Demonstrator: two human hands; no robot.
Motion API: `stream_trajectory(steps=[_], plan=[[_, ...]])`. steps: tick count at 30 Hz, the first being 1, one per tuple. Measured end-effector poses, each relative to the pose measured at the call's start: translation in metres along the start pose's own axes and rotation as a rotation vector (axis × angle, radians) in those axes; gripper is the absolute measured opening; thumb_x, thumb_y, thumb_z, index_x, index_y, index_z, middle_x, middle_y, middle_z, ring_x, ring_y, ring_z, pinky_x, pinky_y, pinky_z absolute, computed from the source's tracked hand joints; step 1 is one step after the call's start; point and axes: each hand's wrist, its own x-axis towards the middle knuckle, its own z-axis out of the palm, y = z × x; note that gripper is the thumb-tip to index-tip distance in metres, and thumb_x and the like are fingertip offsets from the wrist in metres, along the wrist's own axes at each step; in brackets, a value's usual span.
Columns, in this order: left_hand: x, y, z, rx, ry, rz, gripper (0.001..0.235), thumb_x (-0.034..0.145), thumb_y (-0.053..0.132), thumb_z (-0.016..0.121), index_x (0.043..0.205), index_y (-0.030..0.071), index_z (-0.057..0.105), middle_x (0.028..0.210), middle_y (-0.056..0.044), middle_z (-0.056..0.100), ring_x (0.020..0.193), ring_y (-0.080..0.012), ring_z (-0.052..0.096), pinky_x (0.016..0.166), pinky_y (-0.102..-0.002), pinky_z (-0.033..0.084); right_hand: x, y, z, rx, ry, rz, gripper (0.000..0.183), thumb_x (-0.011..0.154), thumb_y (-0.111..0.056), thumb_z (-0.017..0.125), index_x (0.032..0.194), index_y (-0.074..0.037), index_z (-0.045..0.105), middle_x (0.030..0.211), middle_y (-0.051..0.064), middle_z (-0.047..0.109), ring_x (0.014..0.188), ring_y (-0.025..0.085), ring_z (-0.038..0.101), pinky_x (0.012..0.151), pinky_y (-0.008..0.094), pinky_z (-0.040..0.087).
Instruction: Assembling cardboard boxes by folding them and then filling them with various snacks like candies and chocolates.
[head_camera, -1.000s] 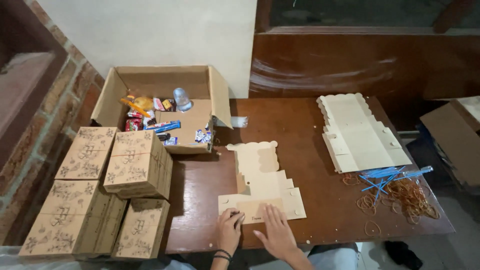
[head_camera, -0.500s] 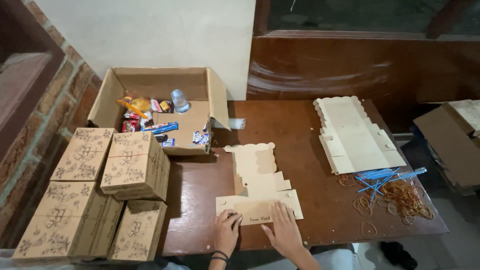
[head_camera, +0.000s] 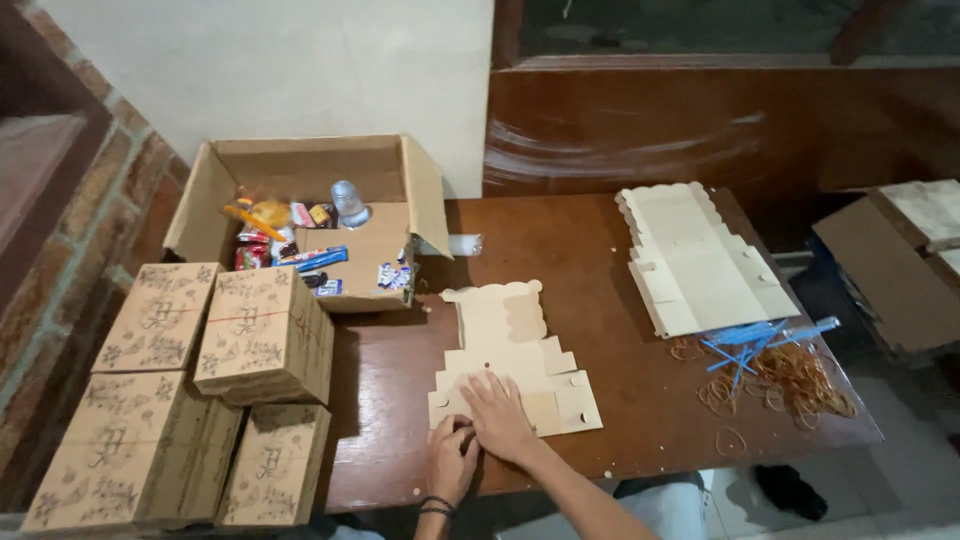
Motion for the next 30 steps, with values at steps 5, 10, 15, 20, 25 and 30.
stream_trajectory(steps=[5, 10, 15, 20, 25, 30], plan=[[0.002, 0.008, 0.001, 0.100, -0.010, -0.099, 0.019, 0.090, 0.030, 0.068, 0.090, 0.013, 0.078, 0.099, 0.000, 0.064, 0.092, -0.0251, 0.063, 0.088, -0.039, 0.046, -0.009, 0.034, -0.008, 0.350, 0.089, -0.063, 0.057, 0.091, -0.011, 0.040, 0.148, -0.004, 0.047, 0.152, 0.018, 0.048, 0.142, 0.040, 0.037, 0.119, 0.055, 0.020], [0.004, 0.016, -0.003, 0.141, -0.104, -0.170, 0.027, 0.093, 0.043, 0.068, 0.090, 0.016, 0.072, 0.100, 0.000, 0.061, 0.096, -0.0210, 0.060, 0.089, -0.037, 0.043, 0.004, 0.063, -0.001, 0.281, 0.250, -0.010, 0.048, 0.093, -0.009, 0.048, 0.139, 0.000, 0.054, 0.136, 0.022, 0.060, 0.125, 0.038, 0.055, 0.114, 0.049, 0.036], [0.005, 0.010, 0.001, 0.129, -0.058, -0.104, 0.024, 0.094, 0.040, 0.066, 0.100, 0.019, 0.077, 0.098, -0.002, 0.063, 0.093, -0.0237, 0.059, 0.086, -0.039, 0.042, 0.021, 0.068, 0.002, 0.016, 0.119, 0.041, 0.055, 0.107, -0.030, 0.032, 0.154, -0.001, 0.037, 0.164, 0.019, 0.031, 0.152, 0.037, 0.024, 0.125, 0.052, 0.013], [0.006, 0.006, 0.004, 0.260, -0.016, 0.009, 0.018, 0.096, 0.034, 0.065, 0.104, 0.022, 0.075, 0.118, -0.006, 0.061, 0.109, -0.0302, 0.053, 0.086, -0.047, 0.041, 0.034, 0.075, -0.009, -0.058, 0.055, 0.100, 0.066, 0.108, -0.043, 0.026, 0.160, -0.004, 0.023, 0.169, 0.015, 0.022, 0.156, 0.032, 0.015, 0.126, 0.048, 0.006], [0.006, 0.004, 0.008, 0.342, -0.033, -0.039, 0.018, 0.095, 0.033, 0.066, 0.107, 0.024, 0.076, 0.133, -0.006, 0.061, 0.123, -0.0296, 0.051, 0.091, -0.049, 0.039, 0.042, 0.100, 0.000, -0.061, 0.054, 0.215, 0.077, 0.106, -0.051, 0.030, 0.160, 0.003, 0.020, 0.168, 0.021, 0.020, 0.157, 0.036, 0.010, 0.127, 0.049, 0.006], [0.009, 0.011, 0.004, 0.364, -0.089, -0.114, 0.022, 0.094, 0.031, 0.068, 0.115, 0.027, 0.076, 0.135, -0.004, 0.060, 0.125, -0.0287, 0.049, 0.093, -0.050, 0.040, 0.051, 0.127, 0.018, -0.227, 0.239, 0.251, 0.079, 0.105, -0.053, 0.027, 0.160, 0.004, 0.020, 0.166, 0.024, 0.024, 0.154, 0.038, 0.019, 0.127, 0.051, 0.009]])
